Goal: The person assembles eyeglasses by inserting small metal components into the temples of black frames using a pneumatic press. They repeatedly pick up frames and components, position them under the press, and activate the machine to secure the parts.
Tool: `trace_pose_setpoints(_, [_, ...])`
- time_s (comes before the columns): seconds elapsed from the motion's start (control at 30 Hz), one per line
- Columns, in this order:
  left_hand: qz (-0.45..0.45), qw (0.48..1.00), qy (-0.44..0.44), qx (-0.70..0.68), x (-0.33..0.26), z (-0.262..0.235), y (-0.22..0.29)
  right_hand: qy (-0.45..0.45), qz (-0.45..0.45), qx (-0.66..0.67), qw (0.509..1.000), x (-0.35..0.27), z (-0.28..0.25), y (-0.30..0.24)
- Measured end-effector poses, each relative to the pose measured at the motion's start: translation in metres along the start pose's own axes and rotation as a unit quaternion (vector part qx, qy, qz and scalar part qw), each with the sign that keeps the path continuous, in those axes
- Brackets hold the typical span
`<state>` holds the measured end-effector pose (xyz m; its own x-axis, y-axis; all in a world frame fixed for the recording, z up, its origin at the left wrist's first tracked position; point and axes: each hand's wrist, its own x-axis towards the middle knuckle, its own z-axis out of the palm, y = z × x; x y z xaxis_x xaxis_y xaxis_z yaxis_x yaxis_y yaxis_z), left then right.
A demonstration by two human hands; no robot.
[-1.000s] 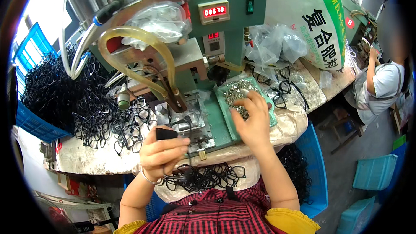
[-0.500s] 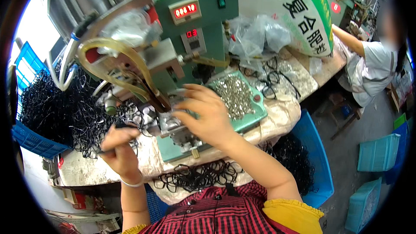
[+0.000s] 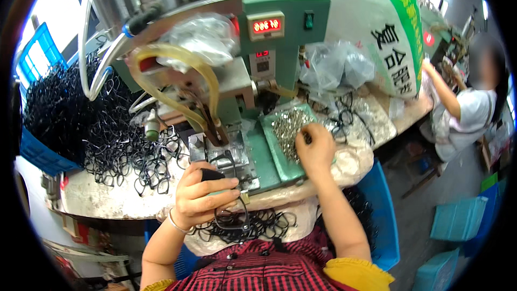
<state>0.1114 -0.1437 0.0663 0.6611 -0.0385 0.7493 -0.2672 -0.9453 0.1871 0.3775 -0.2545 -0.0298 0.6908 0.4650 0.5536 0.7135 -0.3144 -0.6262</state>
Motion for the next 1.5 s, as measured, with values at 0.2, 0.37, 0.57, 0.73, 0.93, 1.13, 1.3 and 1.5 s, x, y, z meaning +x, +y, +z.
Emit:
trace_pose_setpoints(0.2, [-0.019,1.0,0.007,0.001,-0.006,0.004,0.001,-0.048,-0.18,-0.084,0.979,0.015,0.03,-0.037])
trace_pose_setpoints(0.37, [-0.102,0.99,-0.005,0.093,-0.027,0.005,0.03,-0.071,-0.232,-0.093,0.966,0.016,0.031,-0.025])
trace_pose_setpoints(0.57, [-0.365,0.9,0.147,0.189,-0.103,-0.038,-0.004,-0.023,-0.086,-0.049,0.995,-0.01,-0.006,0.004])
trace_pose_setpoints(0.73, [-0.313,0.87,-0.15,0.351,-0.101,-0.035,-0.087,-0.035,-0.106,-0.074,0.991,0.003,0.01,0.0])
trace_pose_setpoints(0.93, [-0.267,0.862,-0.043,0.429,-0.125,-0.058,-0.118,-0.1,-0.121,-0.166,0.974,-0.006,0.008,-0.033])
trace_pose_setpoints(1.13, [-0.589,0.793,0.154,-0.039,-0.161,-0.138,-0.086,-0.013,-0.103,-0.032,0.994,-0.002,-0.003,-0.012])
trace_pose_setpoints(1.3, [-0.564,0.786,0.247,-0.054,-0.228,-0.037,-0.121,-0.026,-0.036,0.077,0.996,0.005,0.014,-0.017])
trace_pose_setpoints(1.5, [-0.472,0.838,0.267,-0.061,-0.165,-0.021,-0.122,0.027,0.048,0.176,0.983,-0.016,-0.005,0.001])
